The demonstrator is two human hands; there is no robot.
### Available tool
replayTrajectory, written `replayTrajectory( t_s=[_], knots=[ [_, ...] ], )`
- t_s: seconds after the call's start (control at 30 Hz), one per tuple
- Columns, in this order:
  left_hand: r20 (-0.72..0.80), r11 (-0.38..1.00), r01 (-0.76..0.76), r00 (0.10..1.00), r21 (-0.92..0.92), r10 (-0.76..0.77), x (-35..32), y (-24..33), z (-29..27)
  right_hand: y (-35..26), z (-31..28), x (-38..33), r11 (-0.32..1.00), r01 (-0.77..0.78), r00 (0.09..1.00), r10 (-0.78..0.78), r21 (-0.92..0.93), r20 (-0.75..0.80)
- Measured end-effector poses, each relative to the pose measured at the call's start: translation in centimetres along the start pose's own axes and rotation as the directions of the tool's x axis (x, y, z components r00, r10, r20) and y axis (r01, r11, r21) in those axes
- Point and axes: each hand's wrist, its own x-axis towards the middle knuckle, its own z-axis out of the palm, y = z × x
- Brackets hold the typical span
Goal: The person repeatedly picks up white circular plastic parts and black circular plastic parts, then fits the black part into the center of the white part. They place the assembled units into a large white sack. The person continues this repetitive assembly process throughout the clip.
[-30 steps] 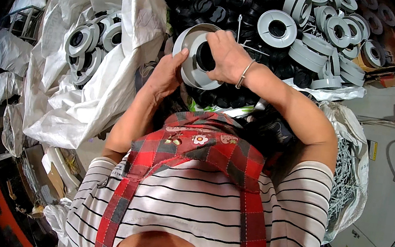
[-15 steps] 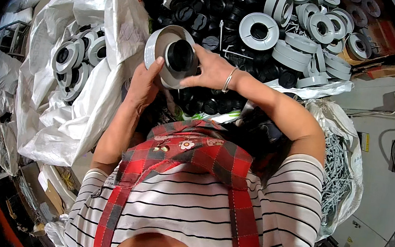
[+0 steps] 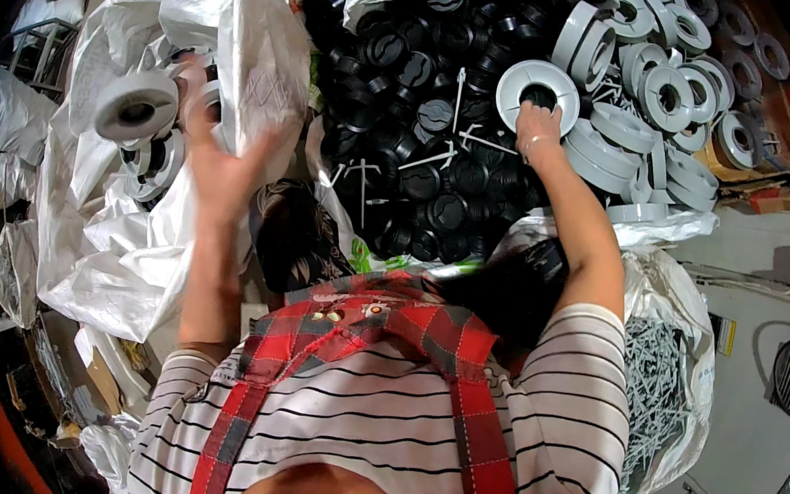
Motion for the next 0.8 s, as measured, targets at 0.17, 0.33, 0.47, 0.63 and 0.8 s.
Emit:
replayTrajectory(
  t_s=[0.17, 0.33, 0.47, 0.63, 0.8],
  knots=[
    [0.576, 0.906, -0.319, 0.810, 0.280, 0.107, -4.0, 1.5, 8.6, -4.5, -6.5, -3.7, 0.867, 0.379, 0.925, -0.362, 0.323, -0.115],
    [0.669, 0.942, -0.275, 0.739, 0.192, 0.079, -4.1, -1.6, 12.6, -7.2, -12.8, -5.3, 0.308, 0.599, 0.726, -0.599, 0.739, -0.338],
    [0.466, 0.861, 0.501, 0.785, -0.087, -0.409, -3.6, -2.9, 12.6, -5.2, -8.5, 6.0, 0.669, 0.170, 0.970, 0.014, 0.724, -0.241],
    [0.424, 0.429, 0.740, 0.657, -0.518, -0.623, -2.6, -4.9, 12.9, -3.2, -2.2, 11.2, 0.862, -0.089, 0.972, 0.184, 0.499, -0.144],
    [0.412, 0.328, 0.705, 0.660, -0.629, -0.628, -3.1, -5.8, 14.5, -6.9, -8.5, 3.0, 0.590, 0.201, 0.979, -0.149, 0.782, -0.139]
  ],
)
